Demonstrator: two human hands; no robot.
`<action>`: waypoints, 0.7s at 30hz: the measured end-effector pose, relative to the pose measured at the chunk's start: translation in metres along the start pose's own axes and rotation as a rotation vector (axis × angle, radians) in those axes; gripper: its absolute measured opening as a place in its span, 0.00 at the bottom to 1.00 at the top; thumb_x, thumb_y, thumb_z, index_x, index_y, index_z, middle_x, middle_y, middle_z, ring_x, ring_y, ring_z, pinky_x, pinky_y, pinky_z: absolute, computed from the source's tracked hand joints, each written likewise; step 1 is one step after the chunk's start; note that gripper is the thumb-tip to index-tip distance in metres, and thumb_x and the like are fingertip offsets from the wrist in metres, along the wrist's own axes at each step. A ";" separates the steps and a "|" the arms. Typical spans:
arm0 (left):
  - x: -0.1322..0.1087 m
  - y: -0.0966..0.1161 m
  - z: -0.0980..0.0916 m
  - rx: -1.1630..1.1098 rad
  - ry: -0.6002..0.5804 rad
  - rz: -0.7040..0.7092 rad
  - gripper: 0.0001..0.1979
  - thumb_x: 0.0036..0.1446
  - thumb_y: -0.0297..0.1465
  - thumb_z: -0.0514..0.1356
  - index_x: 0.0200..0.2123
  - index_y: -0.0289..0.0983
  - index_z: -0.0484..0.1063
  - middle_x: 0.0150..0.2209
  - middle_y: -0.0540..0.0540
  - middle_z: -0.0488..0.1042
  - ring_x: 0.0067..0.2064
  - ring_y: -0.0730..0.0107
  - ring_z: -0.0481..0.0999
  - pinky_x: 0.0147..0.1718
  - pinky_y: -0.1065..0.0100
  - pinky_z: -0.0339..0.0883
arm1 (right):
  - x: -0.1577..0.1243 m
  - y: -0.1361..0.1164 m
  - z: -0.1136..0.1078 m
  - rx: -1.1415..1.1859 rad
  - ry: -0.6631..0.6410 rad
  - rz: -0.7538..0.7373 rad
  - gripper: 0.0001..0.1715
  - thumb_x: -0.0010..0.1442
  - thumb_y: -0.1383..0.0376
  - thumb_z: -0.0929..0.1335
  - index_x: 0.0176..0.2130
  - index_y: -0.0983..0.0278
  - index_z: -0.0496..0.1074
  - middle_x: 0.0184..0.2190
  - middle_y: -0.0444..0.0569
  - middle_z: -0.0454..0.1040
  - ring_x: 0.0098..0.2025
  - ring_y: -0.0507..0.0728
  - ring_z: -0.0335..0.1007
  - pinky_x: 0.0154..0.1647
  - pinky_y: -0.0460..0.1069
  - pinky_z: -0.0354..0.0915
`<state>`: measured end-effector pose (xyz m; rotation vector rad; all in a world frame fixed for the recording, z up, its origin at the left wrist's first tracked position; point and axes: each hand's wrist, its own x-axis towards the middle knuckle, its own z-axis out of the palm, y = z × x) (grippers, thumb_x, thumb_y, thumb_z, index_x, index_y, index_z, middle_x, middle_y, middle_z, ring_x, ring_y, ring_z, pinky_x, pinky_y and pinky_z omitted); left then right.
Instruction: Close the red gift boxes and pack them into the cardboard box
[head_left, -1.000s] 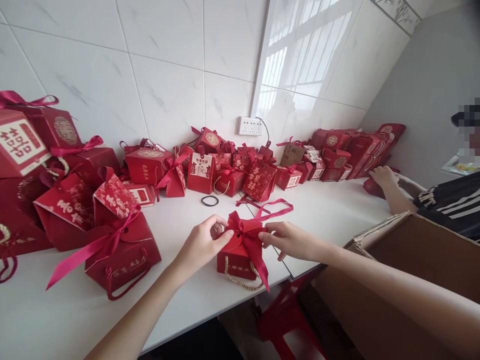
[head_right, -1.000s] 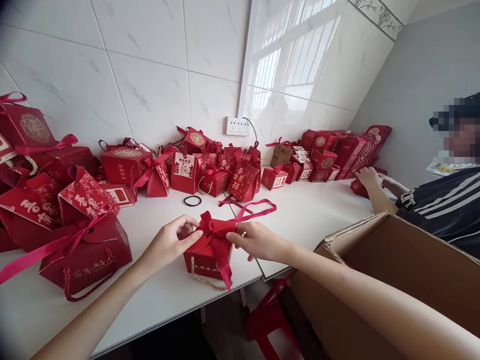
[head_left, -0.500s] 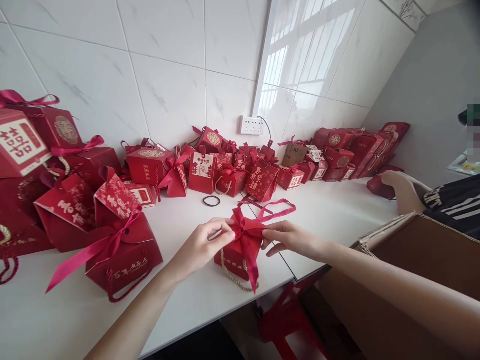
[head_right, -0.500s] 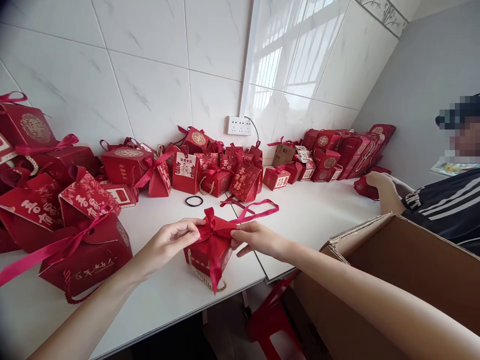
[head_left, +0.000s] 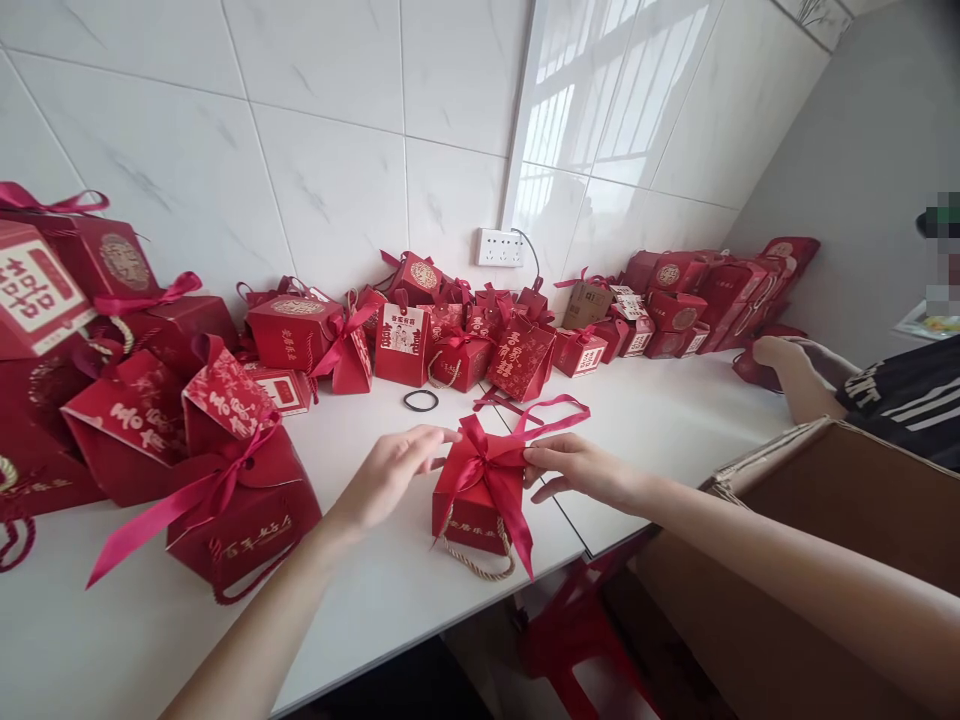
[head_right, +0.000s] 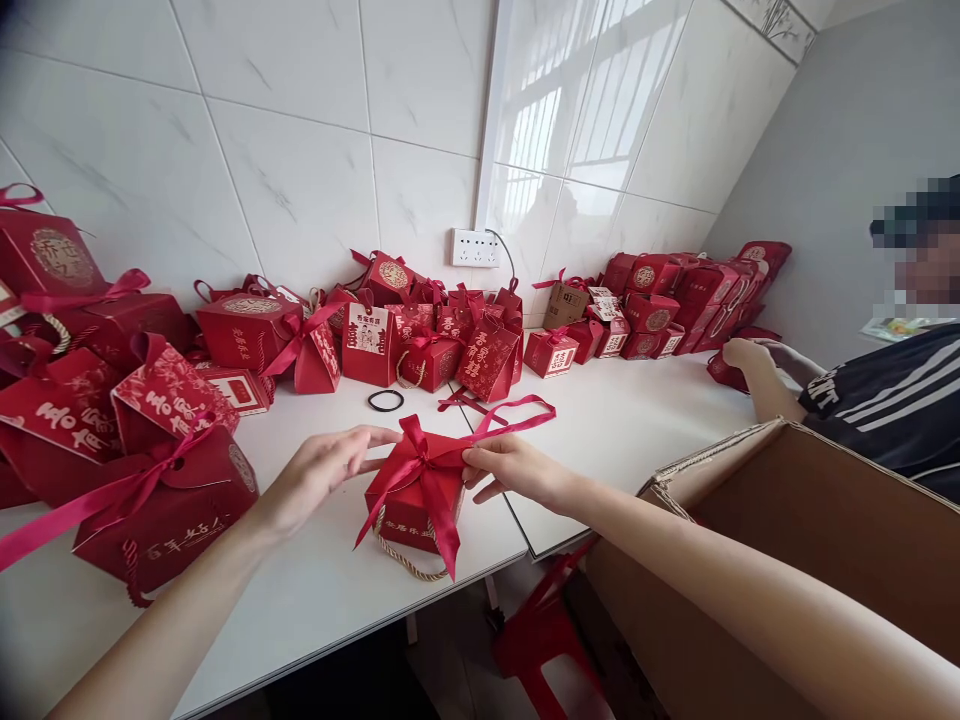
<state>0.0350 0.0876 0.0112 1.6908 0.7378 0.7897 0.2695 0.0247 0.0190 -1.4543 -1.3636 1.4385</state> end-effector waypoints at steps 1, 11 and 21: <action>0.005 -0.001 0.000 -0.019 0.077 -0.039 0.20 0.53 0.49 0.52 0.23 0.37 0.65 0.39 0.42 0.73 0.47 0.56 0.71 0.44 0.59 0.66 | 0.000 -0.001 0.001 -0.016 0.000 0.005 0.19 0.52 0.53 0.69 0.29 0.67 0.72 0.28 0.47 0.70 0.34 0.53 0.68 0.38 0.51 0.71; 0.027 0.001 0.024 0.374 0.125 -0.035 0.17 0.53 0.40 0.53 0.19 0.38 0.54 0.18 0.55 0.53 0.21 0.76 0.54 0.21 0.72 0.48 | 0.000 0.000 0.002 -0.096 -0.044 -0.007 0.22 0.53 0.50 0.67 0.33 0.68 0.73 0.31 0.48 0.71 0.38 0.54 0.68 0.45 0.53 0.69; -0.003 -0.021 0.033 0.263 0.249 -0.079 0.20 0.57 0.42 0.50 0.20 0.39 0.46 0.20 0.55 0.44 0.22 0.76 0.47 0.21 0.72 0.44 | 0.002 0.005 -0.001 -0.002 -0.092 0.042 0.23 0.52 0.50 0.68 0.29 0.68 0.71 0.29 0.46 0.69 0.37 0.53 0.67 0.49 0.55 0.67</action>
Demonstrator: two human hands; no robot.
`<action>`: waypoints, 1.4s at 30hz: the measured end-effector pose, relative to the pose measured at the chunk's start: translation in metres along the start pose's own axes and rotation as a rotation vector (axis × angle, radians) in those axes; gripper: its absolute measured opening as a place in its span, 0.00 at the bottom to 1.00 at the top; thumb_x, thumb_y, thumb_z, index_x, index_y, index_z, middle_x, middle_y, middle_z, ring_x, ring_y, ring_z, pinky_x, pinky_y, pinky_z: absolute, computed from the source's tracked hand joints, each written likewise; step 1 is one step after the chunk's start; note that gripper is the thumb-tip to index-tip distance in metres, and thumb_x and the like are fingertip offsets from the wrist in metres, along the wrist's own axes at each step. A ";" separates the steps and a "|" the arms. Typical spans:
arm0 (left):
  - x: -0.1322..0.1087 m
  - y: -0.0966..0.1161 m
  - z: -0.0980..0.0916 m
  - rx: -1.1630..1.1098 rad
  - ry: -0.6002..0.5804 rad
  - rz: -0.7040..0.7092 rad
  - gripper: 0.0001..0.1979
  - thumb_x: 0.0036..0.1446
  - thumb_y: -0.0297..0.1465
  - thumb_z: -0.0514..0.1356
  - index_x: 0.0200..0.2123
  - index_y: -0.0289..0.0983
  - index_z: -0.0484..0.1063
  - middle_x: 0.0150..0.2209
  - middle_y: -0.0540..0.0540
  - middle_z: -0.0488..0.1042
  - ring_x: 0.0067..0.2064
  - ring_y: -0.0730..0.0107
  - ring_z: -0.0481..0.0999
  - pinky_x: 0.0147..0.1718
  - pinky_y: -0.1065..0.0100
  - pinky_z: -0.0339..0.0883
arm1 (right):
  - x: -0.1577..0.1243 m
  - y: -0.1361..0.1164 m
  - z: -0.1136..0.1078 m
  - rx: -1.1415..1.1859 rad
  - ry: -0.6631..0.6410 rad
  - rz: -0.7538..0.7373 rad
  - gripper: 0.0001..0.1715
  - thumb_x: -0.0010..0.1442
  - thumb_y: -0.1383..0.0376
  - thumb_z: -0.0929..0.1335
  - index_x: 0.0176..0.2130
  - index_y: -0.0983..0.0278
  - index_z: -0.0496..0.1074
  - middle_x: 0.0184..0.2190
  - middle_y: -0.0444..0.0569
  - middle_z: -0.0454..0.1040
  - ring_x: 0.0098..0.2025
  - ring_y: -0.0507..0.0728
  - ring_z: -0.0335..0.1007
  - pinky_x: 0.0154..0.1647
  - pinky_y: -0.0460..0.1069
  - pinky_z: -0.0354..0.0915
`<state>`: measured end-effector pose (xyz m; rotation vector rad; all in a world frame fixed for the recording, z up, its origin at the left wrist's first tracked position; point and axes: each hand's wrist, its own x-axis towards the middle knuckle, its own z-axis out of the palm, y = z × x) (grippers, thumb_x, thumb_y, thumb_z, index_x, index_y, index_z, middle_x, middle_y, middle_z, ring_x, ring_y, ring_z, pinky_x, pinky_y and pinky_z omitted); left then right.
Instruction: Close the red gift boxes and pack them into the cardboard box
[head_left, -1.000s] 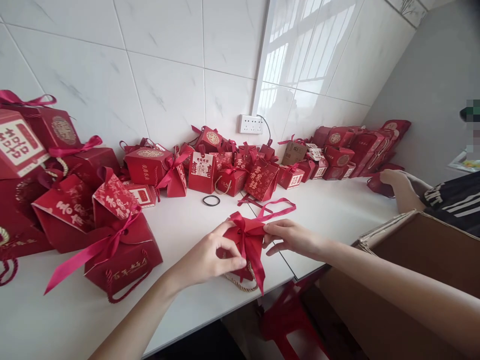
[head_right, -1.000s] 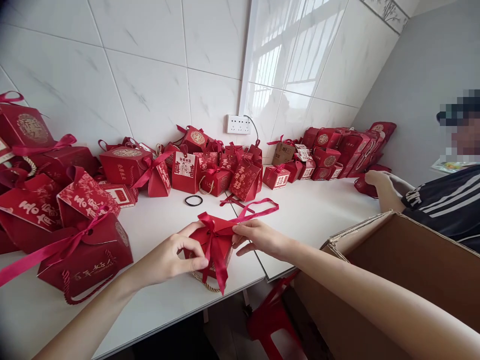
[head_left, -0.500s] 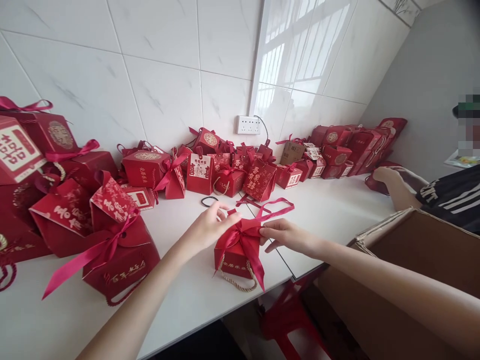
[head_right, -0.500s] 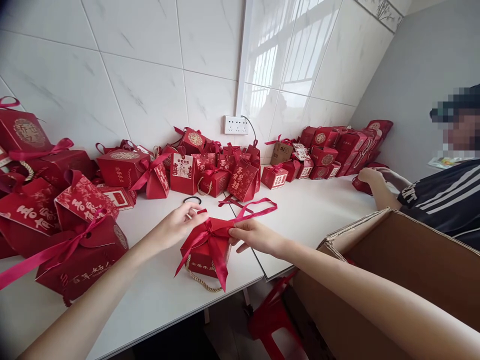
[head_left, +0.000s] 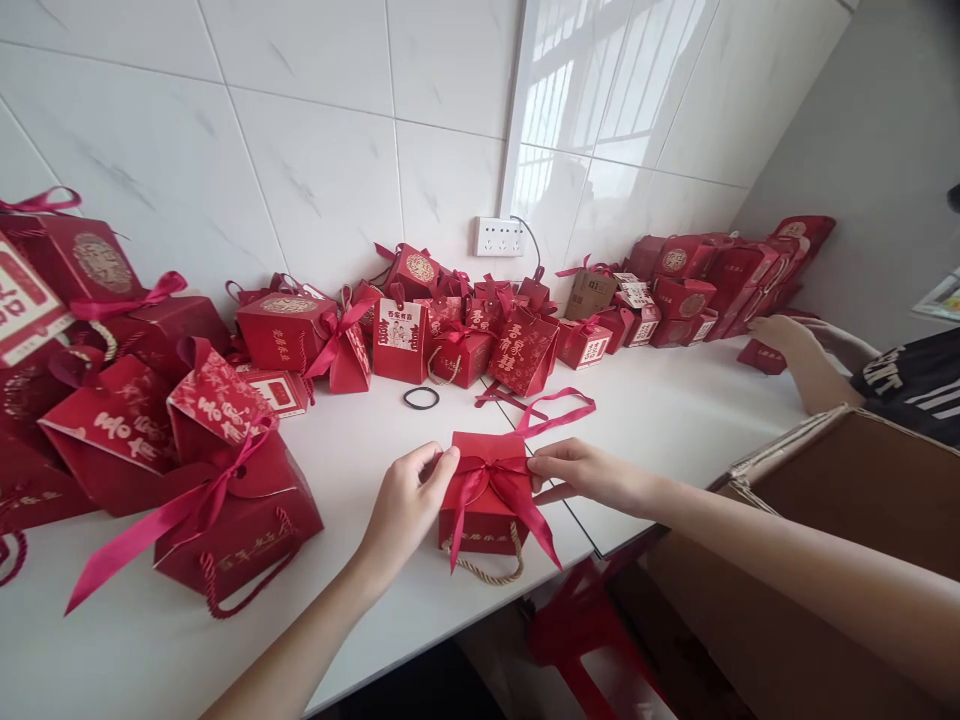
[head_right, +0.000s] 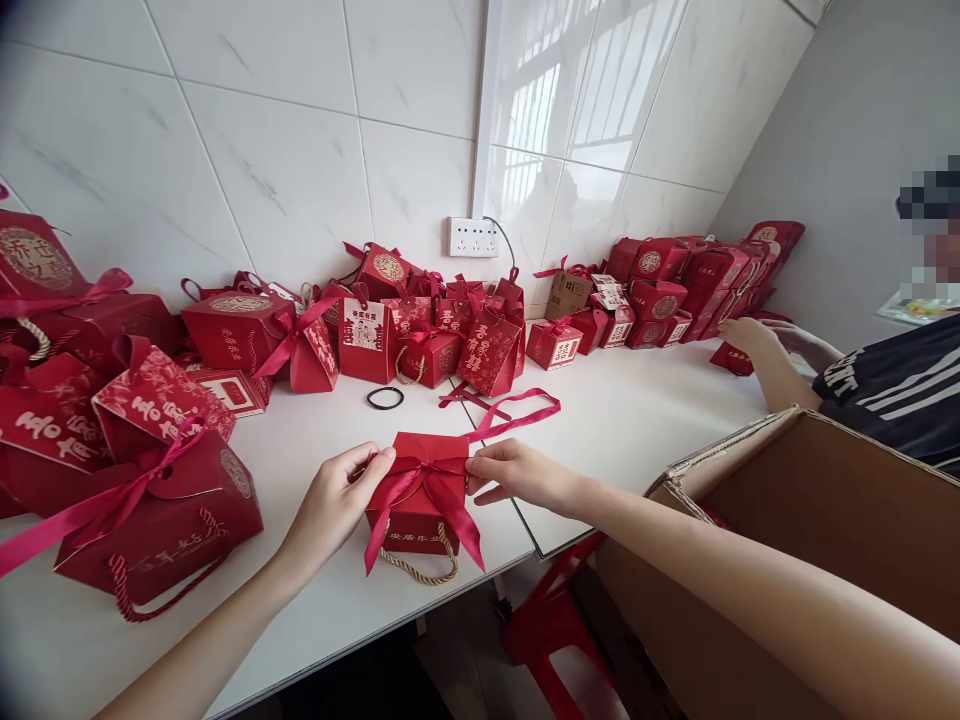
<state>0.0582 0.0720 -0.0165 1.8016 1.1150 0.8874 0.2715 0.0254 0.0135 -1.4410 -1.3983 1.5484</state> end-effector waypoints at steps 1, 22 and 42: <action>-0.001 0.000 0.001 0.000 0.008 0.003 0.20 0.57 0.42 0.50 0.21 0.39 0.45 0.20 0.55 0.44 0.23 0.76 0.47 0.21 0.72 0.44 | 0.000 0.000 -0.001 0.006 0.001 0.000 0.22 0.52 0.50 0.68 0.28 0.68 0.71 0.29 0.46 0.69 0.36 0.52 0.66 0.49 0.55 0.67; -0.005 -0.003 0.014 -0.149 0.050 0.030 0.20 0.54 0.40 0.52 0.18 0.38 0.47 0.18 0.55 0.47 0.22 0.77 0.49 0.20 0.73 0.47 | -0.037 -0.021 0.033 -1.208 0.135 -0.935 0.11 0.59 0.69 0.62 0.40 0.66 0.71 0.53 0.60 0.65 0.55 0.62 0.62 0.56 0.58 0.61; -0.006 -0.004 0.017 -0.263 0.050 0.044 0.19 0.54 0.39 0.52 0.17 0.39 0.49 0.18 0.55 0.48 0.21 0.77 0.51 0.20 0.72 0.49 | -0.030 -0.025 0.014 -0.835 0.436 -0.493 0.15 0.61 0.59 0.59 0.26 0.62 0.63 0.23 0.47 0.70 0.25 0.52 0.65 0.27 0.47 0.63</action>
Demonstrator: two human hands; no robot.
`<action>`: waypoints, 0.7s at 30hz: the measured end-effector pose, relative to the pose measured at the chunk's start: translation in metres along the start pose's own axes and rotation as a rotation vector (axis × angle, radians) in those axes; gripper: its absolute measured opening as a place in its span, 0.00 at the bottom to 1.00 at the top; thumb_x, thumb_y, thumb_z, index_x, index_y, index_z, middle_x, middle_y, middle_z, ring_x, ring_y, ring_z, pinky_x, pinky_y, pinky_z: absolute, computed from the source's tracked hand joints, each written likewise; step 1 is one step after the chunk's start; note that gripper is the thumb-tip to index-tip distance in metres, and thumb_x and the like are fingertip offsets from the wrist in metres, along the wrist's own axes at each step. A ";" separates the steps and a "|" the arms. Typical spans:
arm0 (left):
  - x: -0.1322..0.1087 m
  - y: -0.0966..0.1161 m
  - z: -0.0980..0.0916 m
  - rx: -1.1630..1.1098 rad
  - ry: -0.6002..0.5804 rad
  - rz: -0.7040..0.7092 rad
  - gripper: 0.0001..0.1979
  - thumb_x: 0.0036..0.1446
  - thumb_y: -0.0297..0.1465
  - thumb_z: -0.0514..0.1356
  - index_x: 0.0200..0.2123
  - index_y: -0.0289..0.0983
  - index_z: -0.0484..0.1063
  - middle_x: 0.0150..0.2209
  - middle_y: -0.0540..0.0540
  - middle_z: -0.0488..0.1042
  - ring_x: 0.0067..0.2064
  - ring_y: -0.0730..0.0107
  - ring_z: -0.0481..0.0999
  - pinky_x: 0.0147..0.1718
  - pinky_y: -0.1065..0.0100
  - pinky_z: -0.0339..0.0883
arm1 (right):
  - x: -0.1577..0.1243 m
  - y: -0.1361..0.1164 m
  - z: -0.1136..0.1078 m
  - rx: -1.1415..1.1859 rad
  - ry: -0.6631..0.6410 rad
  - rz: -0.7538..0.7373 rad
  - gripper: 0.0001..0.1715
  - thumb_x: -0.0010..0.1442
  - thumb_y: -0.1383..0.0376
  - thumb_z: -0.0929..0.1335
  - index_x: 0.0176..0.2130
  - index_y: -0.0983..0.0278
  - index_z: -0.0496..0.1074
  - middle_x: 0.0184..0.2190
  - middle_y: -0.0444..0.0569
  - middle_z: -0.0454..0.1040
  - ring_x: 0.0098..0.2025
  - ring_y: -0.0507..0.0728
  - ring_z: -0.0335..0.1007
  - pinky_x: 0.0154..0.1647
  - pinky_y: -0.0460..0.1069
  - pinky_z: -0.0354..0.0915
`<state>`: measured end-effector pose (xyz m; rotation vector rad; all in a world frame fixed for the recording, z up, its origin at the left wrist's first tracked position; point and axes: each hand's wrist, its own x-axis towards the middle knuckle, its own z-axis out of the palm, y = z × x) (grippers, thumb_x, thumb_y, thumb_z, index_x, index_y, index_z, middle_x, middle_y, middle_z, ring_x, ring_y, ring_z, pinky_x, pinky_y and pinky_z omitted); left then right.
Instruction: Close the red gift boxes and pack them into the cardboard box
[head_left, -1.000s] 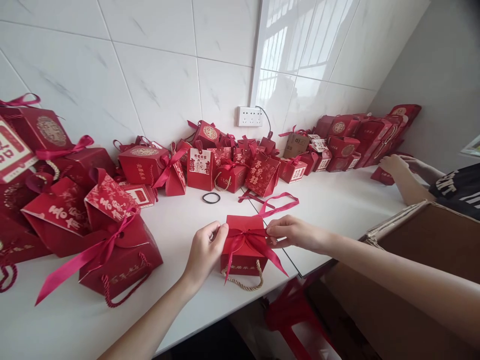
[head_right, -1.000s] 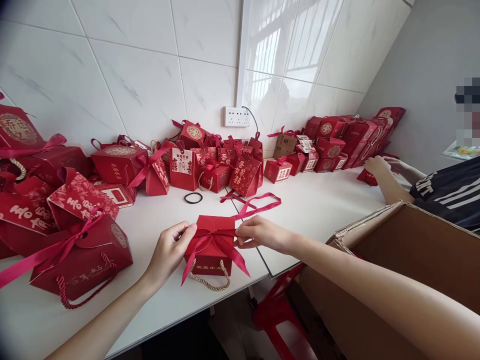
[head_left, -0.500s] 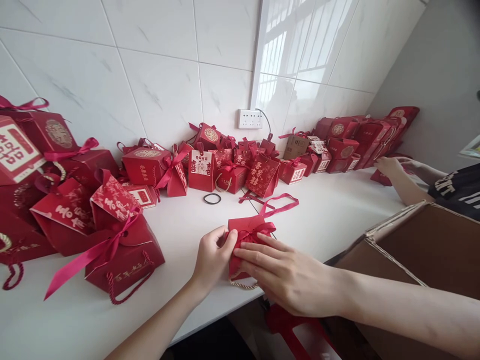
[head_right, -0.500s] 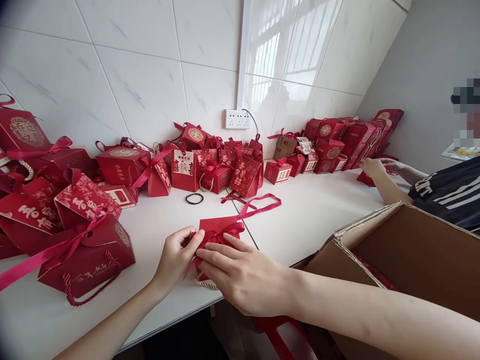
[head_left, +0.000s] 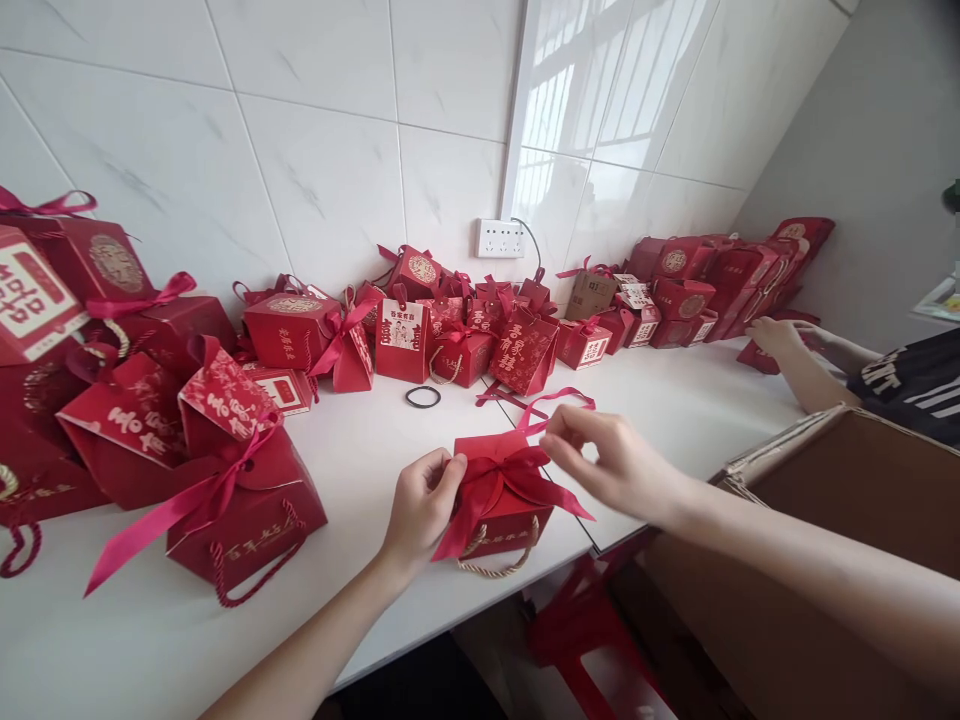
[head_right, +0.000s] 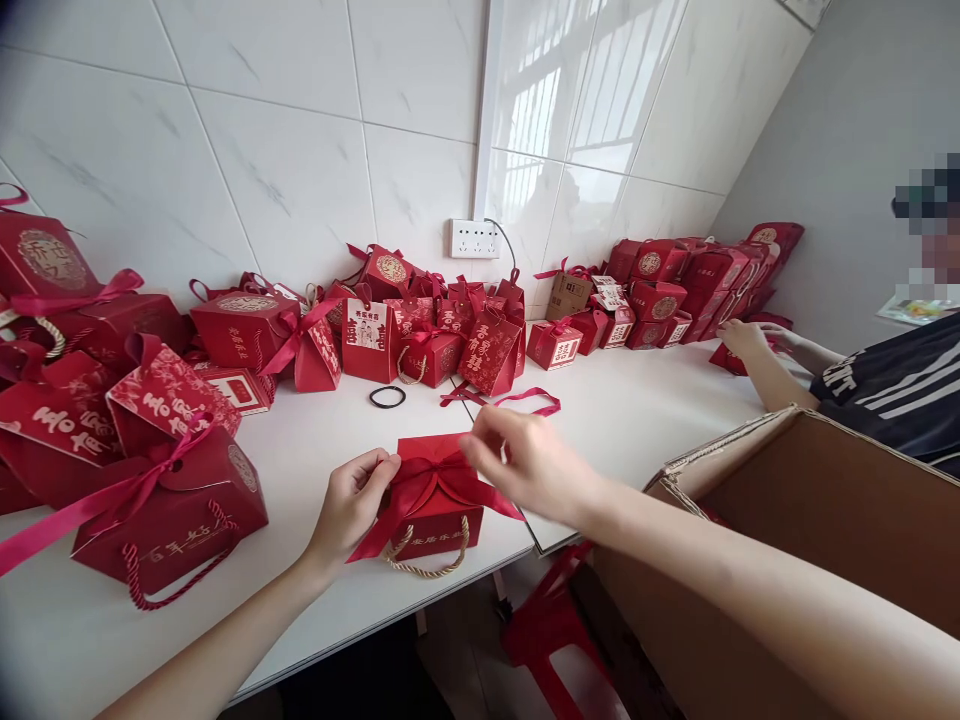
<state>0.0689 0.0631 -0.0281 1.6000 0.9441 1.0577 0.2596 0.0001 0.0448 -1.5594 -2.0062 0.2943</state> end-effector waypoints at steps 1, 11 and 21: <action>0.001 0.000 0.000 -0.014 -0.004 -0.009 0.19 0.54 0.39 0.52 0.17 0.39 0.50 0.18 0.55 0.48 0.21 0.77 0.51 0.20 0.72 0.49 | 0.006 0.009 -0.001 -0.023 -0.026 0.155 0.19 0.61 0.54 0.59 0.24 0.62 0.61 0.22 0.47 0.68 0.24 0.53 0.64 0.27 0.48 0.62; 0.003 -0.004 -0.002 0.001 -0.030 -0.056 0.18 0.55 0.40 0.52 0.19 0.39 0.50 0.18 0.56 0.49 0.21 0.77 0.50 0.20 0.73 0.49 | 0.017 0.035 0.010 0.551 -0.419 0.472 0.23 0.50 0.49 0.68 0.22 0.65 0.63 0.22 0.41 0.64 0.27 0.49 0.62 0.34 0.47 0.64; 0.006 -0.010 -0.005 0.010 -0.071 -0.032 0.18 0.56 0.41 0.51 0.20 0.39 0.49 0.19 0.57 0.49 0.21 0.78 0.49 0.19 0.74 0.48 | 0.017 0.039 -0.002 0.327 -0.493 0.431 0.15 0.55 0.56 0.65 0.30 0.67 0.69 0.33 0.52 0.74 0.37 0.57 0.71 0.41 0.52 0.68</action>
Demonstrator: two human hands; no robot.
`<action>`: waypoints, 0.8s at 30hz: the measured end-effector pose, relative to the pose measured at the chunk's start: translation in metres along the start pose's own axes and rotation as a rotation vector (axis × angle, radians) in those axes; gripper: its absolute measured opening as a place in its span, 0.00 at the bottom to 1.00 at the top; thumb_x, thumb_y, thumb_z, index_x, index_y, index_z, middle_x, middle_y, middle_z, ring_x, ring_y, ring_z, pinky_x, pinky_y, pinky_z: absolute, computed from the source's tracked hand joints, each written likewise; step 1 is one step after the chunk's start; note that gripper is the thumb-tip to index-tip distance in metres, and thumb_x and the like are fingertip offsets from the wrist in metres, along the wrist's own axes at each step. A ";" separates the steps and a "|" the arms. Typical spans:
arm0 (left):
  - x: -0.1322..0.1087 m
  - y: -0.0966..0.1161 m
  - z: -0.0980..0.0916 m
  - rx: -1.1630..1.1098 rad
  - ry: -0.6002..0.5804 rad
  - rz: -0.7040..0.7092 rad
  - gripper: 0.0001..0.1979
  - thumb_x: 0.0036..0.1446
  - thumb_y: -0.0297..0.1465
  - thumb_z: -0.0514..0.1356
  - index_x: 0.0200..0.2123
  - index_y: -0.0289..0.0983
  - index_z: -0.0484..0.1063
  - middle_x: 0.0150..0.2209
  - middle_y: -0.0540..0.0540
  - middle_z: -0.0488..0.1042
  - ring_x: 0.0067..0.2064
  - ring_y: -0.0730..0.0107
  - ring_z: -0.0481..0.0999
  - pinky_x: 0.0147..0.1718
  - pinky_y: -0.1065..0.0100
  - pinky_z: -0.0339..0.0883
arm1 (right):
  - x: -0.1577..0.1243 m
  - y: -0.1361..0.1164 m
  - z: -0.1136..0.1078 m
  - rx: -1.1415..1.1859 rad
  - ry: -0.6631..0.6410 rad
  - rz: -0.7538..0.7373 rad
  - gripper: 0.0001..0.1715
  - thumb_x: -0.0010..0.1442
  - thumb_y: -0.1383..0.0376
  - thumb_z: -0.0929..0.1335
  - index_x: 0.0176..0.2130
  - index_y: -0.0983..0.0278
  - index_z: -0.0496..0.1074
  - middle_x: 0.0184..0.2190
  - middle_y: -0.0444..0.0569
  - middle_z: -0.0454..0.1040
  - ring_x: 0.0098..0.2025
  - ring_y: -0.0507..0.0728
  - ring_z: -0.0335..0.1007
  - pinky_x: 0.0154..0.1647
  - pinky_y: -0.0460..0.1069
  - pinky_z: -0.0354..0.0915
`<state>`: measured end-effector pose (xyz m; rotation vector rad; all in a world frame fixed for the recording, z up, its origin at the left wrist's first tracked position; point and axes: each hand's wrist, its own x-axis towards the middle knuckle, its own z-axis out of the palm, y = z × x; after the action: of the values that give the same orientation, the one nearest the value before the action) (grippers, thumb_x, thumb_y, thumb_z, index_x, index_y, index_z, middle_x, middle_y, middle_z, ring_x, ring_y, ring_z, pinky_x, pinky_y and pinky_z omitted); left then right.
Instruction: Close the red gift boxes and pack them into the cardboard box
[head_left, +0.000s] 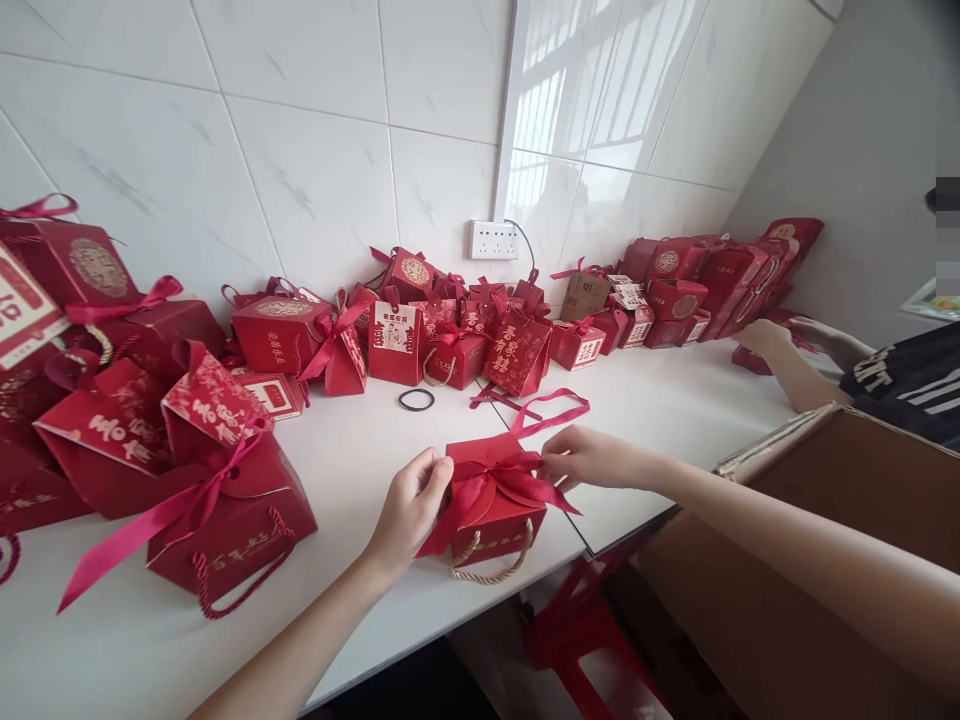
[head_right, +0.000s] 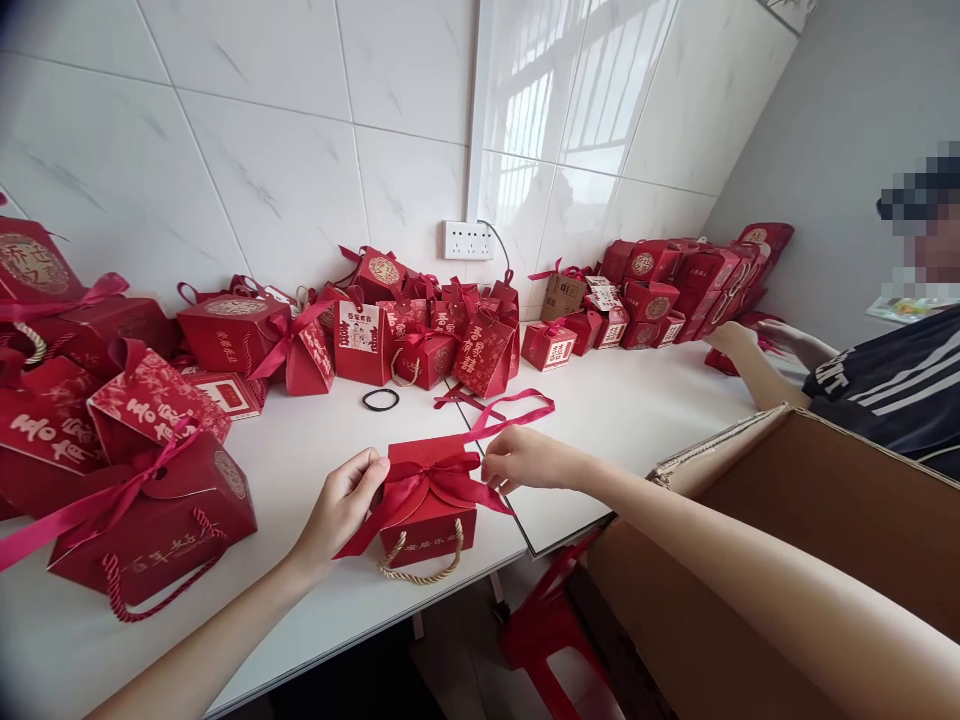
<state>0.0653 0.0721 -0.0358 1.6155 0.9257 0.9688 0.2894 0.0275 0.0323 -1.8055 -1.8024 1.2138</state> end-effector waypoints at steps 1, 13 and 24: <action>0.000 0.000 0.000 -0.002 -0.001 0.010 0.18 0.56 0.41 0.51 0.20 0.39 0.50 0.19 0.57 0.49 0.21 0.78 0.49 0.20 0.74 0.49 | -0.002 0.000 0.000 -0.088 0.062 -0.042 0.17 0.55 0.56 0.65 0.37 0.67 0.70 0.40 0.55 0.73 0.43 0.60 0.70 0.46 0.54 0.66; -0.011 0.005 0.000 0.171 0.124 0.639 0.12 0.59 0.28 0.53 0.23 0.38 0.56 0.21 0.56 0.56 0.21 0.80 0.58 0.20 0.77 0.55 | -0.004 0.007 0.027 -0.473 0.285 -0.591 0.59 0.43 0.58 0.75 0.62 0.64 0.40 0.54 0.62 0.55 0.52 0.65 0.64 0.45 0.57 0.69; -0.022 0.013 -0.010 0.599 0.099 1.358 0.07 0.56 0.26 0.57 0.27 0.39 0.62 0.17 0.56 0.61 0.18 0.79 0.60 0.18 0.74 0.54 | -0.015 0.000 0.042 -0.844 0.706 -1.002 0.46 0.53 0.64 0.70 0.62 0.63 0.43 0.55 0.66 0.51 0.58 0.71 0.55 0.44 0.60 0.71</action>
<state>0.0492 0.0526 -0.0246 2.8002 0.0015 1.7493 0.2611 -0.0006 0.0130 -1.0075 -2.3285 -0.5509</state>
